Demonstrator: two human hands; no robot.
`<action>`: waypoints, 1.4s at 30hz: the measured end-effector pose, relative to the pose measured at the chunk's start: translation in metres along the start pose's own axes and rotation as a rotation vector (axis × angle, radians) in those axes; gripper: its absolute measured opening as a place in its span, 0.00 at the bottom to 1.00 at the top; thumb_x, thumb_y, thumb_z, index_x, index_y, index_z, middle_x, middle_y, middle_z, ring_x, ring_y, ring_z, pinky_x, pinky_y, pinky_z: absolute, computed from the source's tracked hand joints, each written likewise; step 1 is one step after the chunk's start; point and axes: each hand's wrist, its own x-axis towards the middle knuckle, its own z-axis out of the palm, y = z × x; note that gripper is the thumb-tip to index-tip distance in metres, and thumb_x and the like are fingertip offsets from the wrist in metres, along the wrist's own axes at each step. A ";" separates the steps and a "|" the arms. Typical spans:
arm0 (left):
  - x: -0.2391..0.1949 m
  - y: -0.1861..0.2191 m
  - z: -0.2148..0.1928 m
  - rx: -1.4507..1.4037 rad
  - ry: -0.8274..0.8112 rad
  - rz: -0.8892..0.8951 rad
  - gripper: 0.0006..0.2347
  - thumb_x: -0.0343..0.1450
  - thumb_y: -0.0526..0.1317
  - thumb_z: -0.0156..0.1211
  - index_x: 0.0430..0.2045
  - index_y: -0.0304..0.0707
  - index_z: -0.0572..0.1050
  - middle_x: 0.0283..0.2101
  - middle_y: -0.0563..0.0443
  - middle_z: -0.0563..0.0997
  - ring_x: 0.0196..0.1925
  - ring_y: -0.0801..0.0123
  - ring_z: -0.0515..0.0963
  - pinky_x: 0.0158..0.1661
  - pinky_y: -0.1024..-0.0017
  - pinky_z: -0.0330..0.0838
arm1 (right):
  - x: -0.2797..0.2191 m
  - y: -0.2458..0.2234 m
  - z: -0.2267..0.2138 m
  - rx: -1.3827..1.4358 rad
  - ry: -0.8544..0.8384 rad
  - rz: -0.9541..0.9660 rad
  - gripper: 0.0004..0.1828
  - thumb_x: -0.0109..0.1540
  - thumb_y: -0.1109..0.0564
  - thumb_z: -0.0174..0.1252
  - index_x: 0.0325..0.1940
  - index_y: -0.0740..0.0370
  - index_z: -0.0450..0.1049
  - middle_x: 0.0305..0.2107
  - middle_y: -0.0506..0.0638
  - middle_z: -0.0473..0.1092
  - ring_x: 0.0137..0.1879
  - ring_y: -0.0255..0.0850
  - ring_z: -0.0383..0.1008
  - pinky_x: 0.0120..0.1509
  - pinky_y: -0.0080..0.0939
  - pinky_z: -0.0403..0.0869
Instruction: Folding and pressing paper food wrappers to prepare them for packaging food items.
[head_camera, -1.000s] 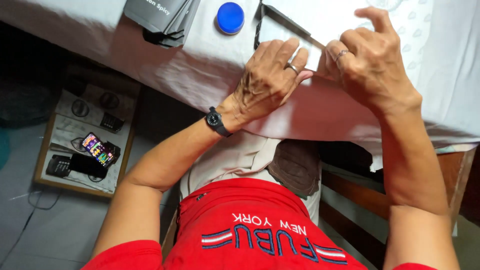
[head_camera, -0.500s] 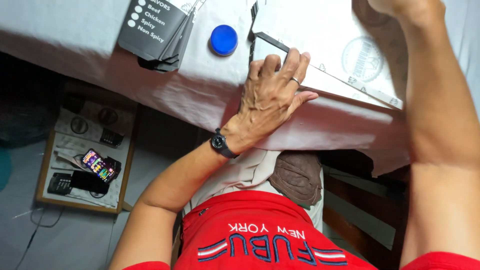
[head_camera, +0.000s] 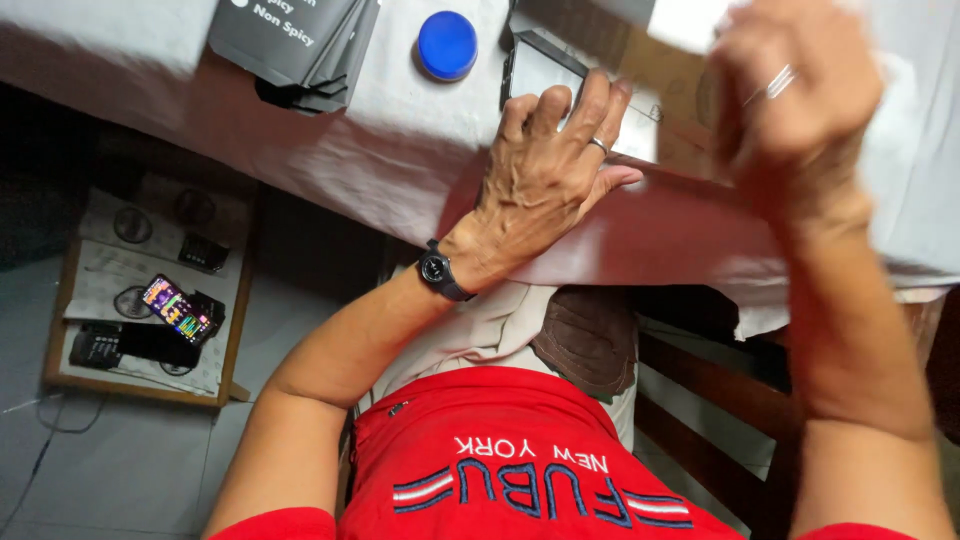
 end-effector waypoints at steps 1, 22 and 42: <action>0.000 0.000 0.001 -0.020 0.024 0.013 0.32 0.76 0.69 0.63 0.59 0.38 0.76 0.59 0.48 0.73 0.49 0.61 0.72 0.49 0.66 0.63 | 0.002 -0.016 0.007 0.023 0.128 -0.042 0.12 0.80 0.70 0.57 0.41 0.70 0.75 0.33 0.61 0.72 0.41 0.56 0.75 0.48 0.53 0.74; 0.046 -0.055 0.001 -0.184 0.206 0.201 0.12 0.65 0.23 0.59 0.14 0.37 0.67 0.26 0.50 0.71 0.30 0.62 0.69 0.30 0.66 0.62 | 0.001 -0.039 0.011 0.238 0.236 -0.069 0.11 0.75 0.72 0.57 0.37 0.74 0.74 0.36 0.61 0.77 0.47 0.59 0.84 0.50 0.51 0.84; 0.045 -0.097 -0.007 -0.084 -0.099 0.448 0.11 0.70 0.29 0.60 0.37 0.53 0.76 0.29 0.60 0.73 0.24 0.68 0.73 0.20 0.69 0.62 | -0.115 0.005 -0.045 0.097 -0.102 0.091 0.07 0.70 0.70 0.79 0.44 0.68 0.85 0.43 0.58 0.83 0.49 0.50 0.82 0.50 0.45 0.79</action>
